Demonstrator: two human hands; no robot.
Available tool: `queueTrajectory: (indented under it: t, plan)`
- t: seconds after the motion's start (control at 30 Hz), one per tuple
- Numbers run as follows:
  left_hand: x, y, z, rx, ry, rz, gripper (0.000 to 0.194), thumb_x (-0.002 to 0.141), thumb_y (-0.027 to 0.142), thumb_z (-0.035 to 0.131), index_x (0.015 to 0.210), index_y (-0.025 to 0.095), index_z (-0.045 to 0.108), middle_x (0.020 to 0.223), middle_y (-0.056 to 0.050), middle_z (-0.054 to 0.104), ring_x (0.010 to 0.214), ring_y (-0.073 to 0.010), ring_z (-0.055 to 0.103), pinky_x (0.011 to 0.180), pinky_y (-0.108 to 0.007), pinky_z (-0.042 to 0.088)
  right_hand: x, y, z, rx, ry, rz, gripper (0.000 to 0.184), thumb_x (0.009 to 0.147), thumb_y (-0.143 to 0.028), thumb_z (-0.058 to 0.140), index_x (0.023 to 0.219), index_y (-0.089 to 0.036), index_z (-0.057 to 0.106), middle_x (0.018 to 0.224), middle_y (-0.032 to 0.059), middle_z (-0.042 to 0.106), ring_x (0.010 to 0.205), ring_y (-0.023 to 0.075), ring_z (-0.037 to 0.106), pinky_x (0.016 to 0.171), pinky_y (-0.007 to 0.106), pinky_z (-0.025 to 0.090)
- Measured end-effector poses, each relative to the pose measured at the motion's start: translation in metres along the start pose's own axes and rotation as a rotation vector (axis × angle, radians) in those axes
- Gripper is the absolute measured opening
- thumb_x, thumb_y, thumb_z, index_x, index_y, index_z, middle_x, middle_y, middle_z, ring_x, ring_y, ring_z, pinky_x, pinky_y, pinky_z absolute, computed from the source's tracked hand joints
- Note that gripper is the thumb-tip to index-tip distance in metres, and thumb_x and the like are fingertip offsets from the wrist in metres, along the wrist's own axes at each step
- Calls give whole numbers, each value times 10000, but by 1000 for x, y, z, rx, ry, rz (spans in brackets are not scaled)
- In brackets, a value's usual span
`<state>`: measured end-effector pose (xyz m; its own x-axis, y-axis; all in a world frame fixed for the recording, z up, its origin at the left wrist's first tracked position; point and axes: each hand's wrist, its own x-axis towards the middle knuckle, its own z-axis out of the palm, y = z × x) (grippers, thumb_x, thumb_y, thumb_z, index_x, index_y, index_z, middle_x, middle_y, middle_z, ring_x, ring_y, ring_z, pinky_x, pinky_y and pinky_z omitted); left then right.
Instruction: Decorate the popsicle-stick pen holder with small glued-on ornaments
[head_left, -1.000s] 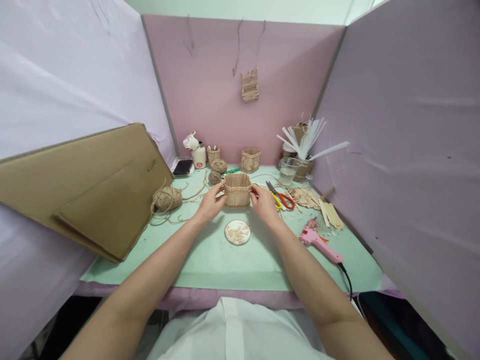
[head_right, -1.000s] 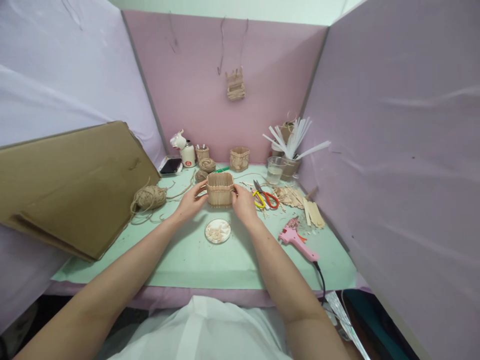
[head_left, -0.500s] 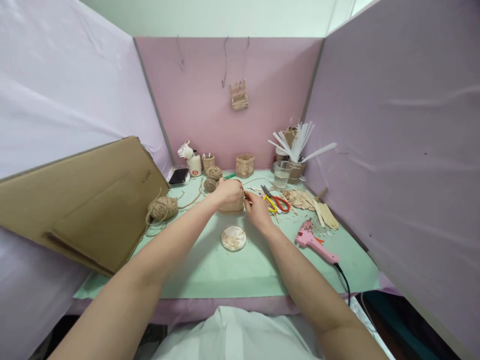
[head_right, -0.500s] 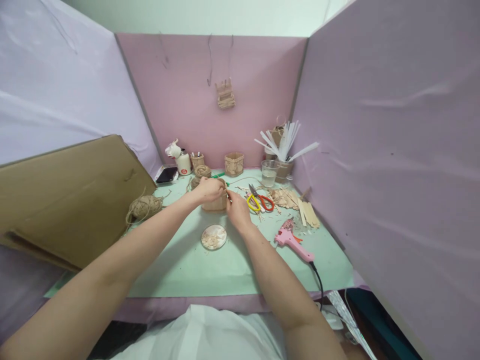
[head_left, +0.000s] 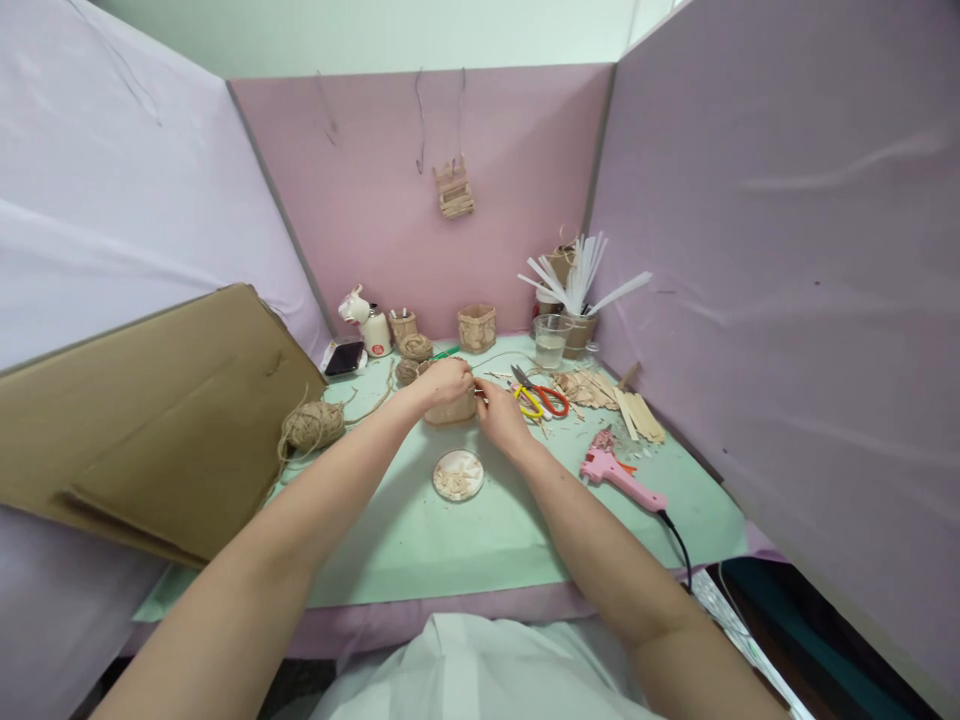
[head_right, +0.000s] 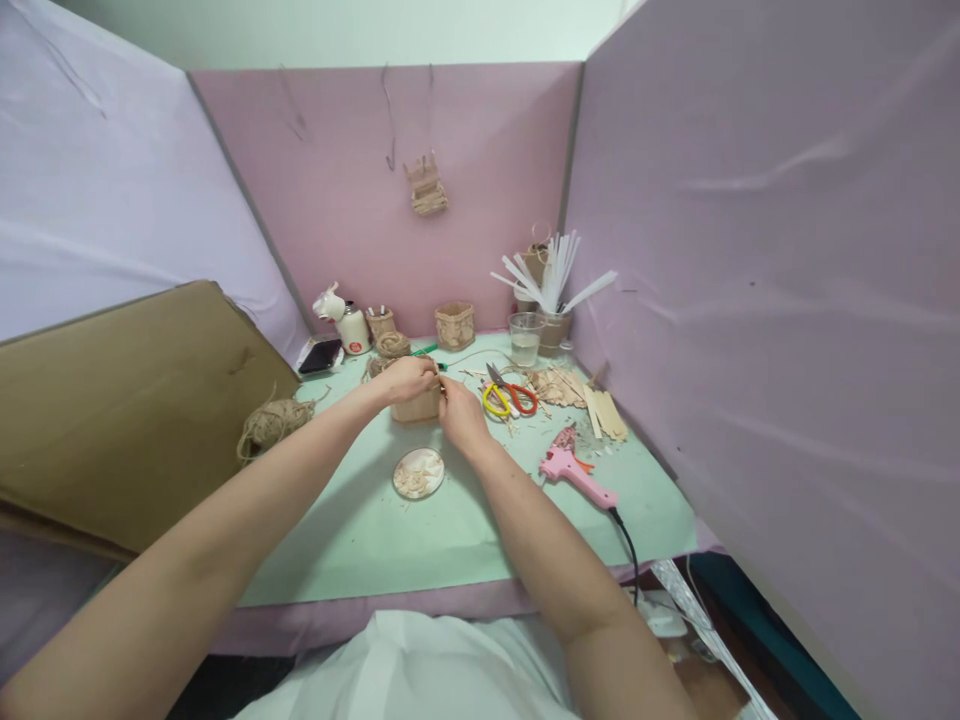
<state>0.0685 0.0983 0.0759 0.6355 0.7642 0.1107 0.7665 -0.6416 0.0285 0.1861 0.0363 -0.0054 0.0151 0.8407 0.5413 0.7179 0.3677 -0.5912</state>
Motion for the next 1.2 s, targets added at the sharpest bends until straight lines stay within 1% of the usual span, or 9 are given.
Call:
queueTrajectory:
  t: [0.23,0.4,0.5,0.6,0.73,0.87,0.97,1.13,1.2]
  plan:
    - [0,-2,3,-19,13,30,336,804,203,349,833,130,676,929,-114,689,862,-195,614,779,-261,443,2,-2,-2,-46,-34,-15,366,840,-90,382,1153,-138,566,1095,132,650,997,217,590,873,318,429]
    - [1,-3,4,-38,10,34,322,779,183,357,803,126,673,905,-117,686,839,-192,609,763,-258,441,1,-5,-1,-110,-43,-18,347,848,-100,375,1139,-130,561,1057,149,644,970,236,591,850,329,437]
    - [0,-2,2,-56,13,37,321,770,179,359,802,125,674,903,-118,687,833,-194,606,761,-263,440,0,-6,0,-130,-40,-17,371,837,-83,374,1161,-119,551,1073,162,637,1001,242,584,876,338,432]
    - [-3,-2,0,-71,16,40,330,779,200,356,815,134,678,913,-106,690,839,-193,605,766,-264,442,-1,-3,2,-49,-21,-12,422,808,-55,384,1193,-125,542,1125,153,632,1042,227,578,912,334,427]
    - [-5,-3,-1,-92,24,33,333,784,222,360,824,145,682,919,-93,690,840,-190,603,754,-258,440,-2,4,4,143,21,51,454,783,-47,393,1190,-158,560,1114,100,661,1011,193,605,904,317,448]
    - [-4,-3,0,-93,26,31,328,784,213,358,814,142,677,908,-95,687,829,-191,601,751,-260,440,-2,9,5,200,39,54,447,787,-52,393,1171,-183,579,1094,78,676,1004,184,615,898,309,453]
    - [-3,-3,1,-88,24,38,328,792,204,348,816,144,670,916,-92,685,838,-188,600,762,-260,438,-1,8,4,164,27,31,448,786,-43,389,1173,-165,579,1117,97,663,1008,188,609,903,309,448]
    - [-2,-2,0,-76,13,39,310,786,191,357,807,141,662,917,-101,683,850,-196,602,767,-264,434,0,0,2,-9,-9,-17,423,787,-45,388,1158,-139,568,1120,139,638,1038,223,578,919,341,427]
    - [-2,-2,0,-74,13,36,310,785,194,359,801,140,664,904,-103,686,840,-196,602,756,-263,435,0,-2,2,-29,-11,-11,415,787,-50,388,1159,-121,558,1110,153,632,1032,234,577,910,350,430]
